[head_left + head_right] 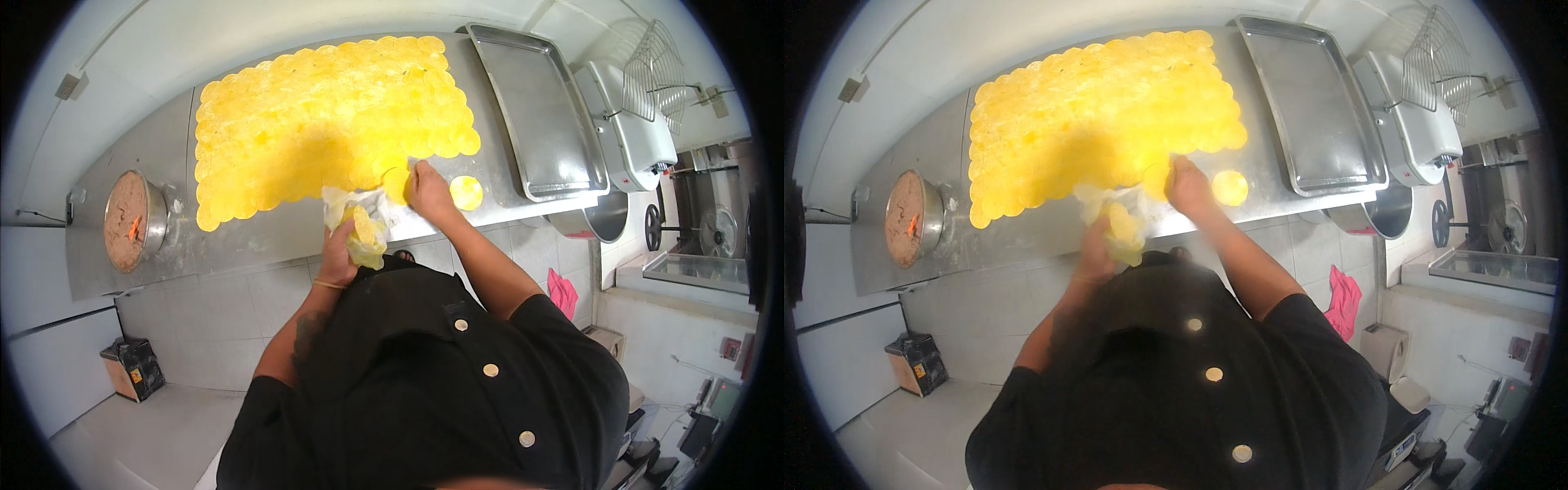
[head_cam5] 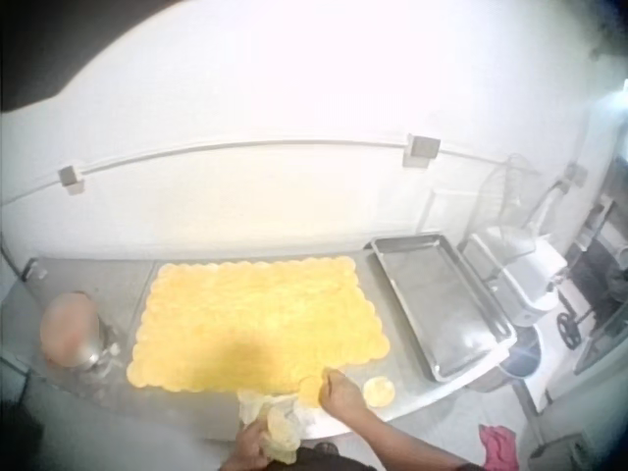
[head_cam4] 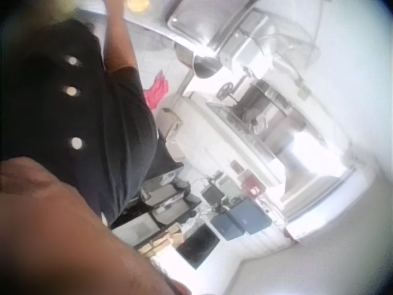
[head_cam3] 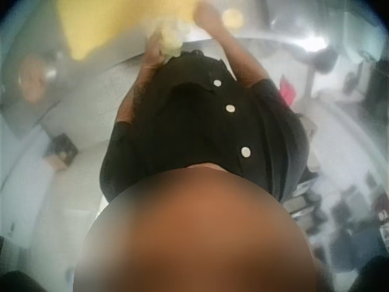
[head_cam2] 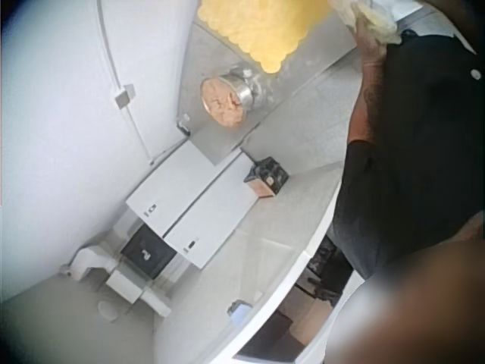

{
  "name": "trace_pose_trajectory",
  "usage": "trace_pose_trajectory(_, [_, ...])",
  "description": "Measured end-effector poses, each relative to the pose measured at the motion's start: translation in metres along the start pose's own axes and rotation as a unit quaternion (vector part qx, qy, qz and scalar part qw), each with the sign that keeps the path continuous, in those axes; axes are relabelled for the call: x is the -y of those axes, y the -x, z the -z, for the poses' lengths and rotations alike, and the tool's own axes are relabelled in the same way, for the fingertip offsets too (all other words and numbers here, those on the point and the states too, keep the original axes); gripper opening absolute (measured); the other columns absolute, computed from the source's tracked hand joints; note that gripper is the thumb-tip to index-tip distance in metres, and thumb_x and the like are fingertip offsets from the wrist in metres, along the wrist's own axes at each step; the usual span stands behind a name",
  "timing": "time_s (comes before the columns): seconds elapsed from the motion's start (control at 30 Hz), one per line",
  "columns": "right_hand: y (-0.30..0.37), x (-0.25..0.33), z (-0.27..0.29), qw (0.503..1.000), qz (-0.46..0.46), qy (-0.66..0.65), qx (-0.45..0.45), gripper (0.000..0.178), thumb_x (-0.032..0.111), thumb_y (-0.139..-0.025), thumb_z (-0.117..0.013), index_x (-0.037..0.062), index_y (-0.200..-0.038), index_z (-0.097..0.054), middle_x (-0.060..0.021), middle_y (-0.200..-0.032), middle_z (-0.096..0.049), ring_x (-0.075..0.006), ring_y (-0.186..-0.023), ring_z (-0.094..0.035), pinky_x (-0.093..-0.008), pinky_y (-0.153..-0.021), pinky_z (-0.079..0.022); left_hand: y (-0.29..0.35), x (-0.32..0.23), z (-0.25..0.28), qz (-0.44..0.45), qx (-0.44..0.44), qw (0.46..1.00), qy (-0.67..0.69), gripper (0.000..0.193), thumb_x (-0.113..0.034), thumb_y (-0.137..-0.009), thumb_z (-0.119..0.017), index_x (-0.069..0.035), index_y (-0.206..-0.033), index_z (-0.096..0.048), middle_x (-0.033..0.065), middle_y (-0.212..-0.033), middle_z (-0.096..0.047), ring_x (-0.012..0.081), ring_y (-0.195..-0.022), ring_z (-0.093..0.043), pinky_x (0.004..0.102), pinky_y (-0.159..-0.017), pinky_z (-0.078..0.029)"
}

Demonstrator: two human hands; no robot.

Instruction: The person places round yellow discs into a paper cone held in the left hand, then scoops a brown paste from a metal bowl using an orange spatula and adds it to the cone. The person repeats this process multiple times.

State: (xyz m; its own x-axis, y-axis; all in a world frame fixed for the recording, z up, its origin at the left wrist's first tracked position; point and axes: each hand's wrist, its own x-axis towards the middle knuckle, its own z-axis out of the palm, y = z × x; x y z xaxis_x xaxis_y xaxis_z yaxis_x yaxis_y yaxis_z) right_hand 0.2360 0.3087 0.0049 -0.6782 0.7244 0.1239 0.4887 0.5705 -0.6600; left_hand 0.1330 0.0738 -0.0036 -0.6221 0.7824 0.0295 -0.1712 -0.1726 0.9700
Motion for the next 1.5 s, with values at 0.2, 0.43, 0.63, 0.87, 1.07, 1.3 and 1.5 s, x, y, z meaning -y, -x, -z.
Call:
trace_pose_trajectory(0.2, [-0.042, -0.041, 0.010, 0.994, 0.024, 0.108, 0.022, 0.014, 0.013, -0.100, -0.056, -0.0006, -0.104, -0.057, -0.0290, -0.099, -0.068, -0.0501, -0.094, -0.066, -0.0588, -0.086, -0.053, 0.009, -0.001, -0.007, 0.209, -0.123, 0.936, 0.254, 0.046, -0.032, -0.112, -0.045, -0.001, -0.146, -0.051, 0.0150, -0.131, -0.065, 0.0282, -0.117, -0.068, 0.0443, -0.098, -0.057])
trace_pose_trajectory(0.43, [-0.019, 0.001, 0.028, 0.990, 0.130, 0.043, -0.043, 0.030, 0.025, -0.094, -0.074, 0.0006, -0.109, -0.066, -0.0238, -0.101, -0.070, -0.0413, -0.092, -0.068, -0.0494, -0.084, -0.056, 0.001, -0.011, -0.021, 0.147, -0.116, 0.954, 0.232, 0.046, -0.021, -0.106, -0.056, -0.002, -0.148, -0.049, 0.0158, -0.133, -0.065, 0.0316, -0.120, -0.067, 0.0464, -0.101, -0.056])
trace_pose_trajectory(0.63, [0.041, 0.078, 0.032, 0.948, 0.089, -0.226, 0.204, 0.026, 0.022, -0.093, -0.085, 0.0017, -0.095, -0.070, -0.0017, -0.076, -0.065, -0.0080, -0.070, -0.056, -0.0286, -0.064, -0.049, -0.014, -0.022, -0.024, 0.013, -0.036, 0.999, 0.019, 0.051, -0.011, -0.092, -0.074, 0.005, -0.138, -0.058, 0.0250, -0.129, -0.069, 0.0409, -0.120, -0.066, 0.0472, -0.105, -0.050])
trace_pose_trajectory(0.87, [0.054, 0.090, 0.042, 0.927, -0.050, -0.310, 0.204, 0.020, 0.020, -0.095, -0.079, 0.0023, -0.104, -0.076, -0.0111, -0.092, -0.074, -0.0204, -0.087, -0.070, -0.0359, -0.080, -0.055, -0.024, -0.046, -0.028, 0.092, -0.020, 0.983, 0.158, 0.042, -0.014, -0.102, -0.061, 0.001, -0.141, -0.058, 0.0167, -0.135, -0.066, 0.0312, -0.125, -0.063, 0.0425, -0.107, -0.048])
trace_pose_trajectory(1.07, [0.074, 0.083, 0.044, 0.935, -0.079, -0.302, 0.166, 0.018, 0.019, -0.098, -0.073, 0.0019, -0.104, -0.074, -0.0103, -0.091, -0.073, -0.0177, -0.085, -0.068, -0.0357, -0.079, -0.054, -0.028, -0.047, -0.040, 0.173, -0.013, 0.941, 0.290, 0.049, -0.012, -0.105, -0.058, -0.004, -0.152, -0.046, 0.0106, -0.140, -0.061, 0.0244, -0.127, -0.061, 0.0398, -0.109, -0.050])
trace_pose_trajectory(1.3, [0.054, 0.019, 0.025, 0.985, -0.083, -0.151, 0.005, 0.020, 0.020, -0.106, -0.062, 0.0014, -0.102, -0.065, -0.0138, -0.083, -0.068, -0.0236, -0.074, -0.066, -0.0383, -0.069, -0.052, -0.028, -0.018, -0.049, 0.201, 0.014, 0.925, 0.323, 0.057, -0.011, -0.104, -0.059, -0.006, -0.157, -0.038, 0.0114, -0.143, -0.058, 0.0272, -0.130, -0.061, 0.0435, -0.109, -0.053])
trace_pose_trajectory(1.5, [-0.010, -0.054, 0.038, 0.994, -0.005, 0.096, -0.049, 0.016, 0.017, -0.100, -0.060, 0.0029, -0.104, -0.067, -0.0239, -0.098, -0.072, -0.0441, -0.095, -0.068, -0.0526, -0.084, -0.053, -0.004, -0.001, -0.046, 0.098, 0.029, 0.987, 0.123, 0.056, -0.013, -0.106, -0.056, -0.010, -0.158, -0.036, 0.0124, -0.145, -0.056, 0.0303, -0.131, -0.061, 0.0493, -0.107, -0.055])
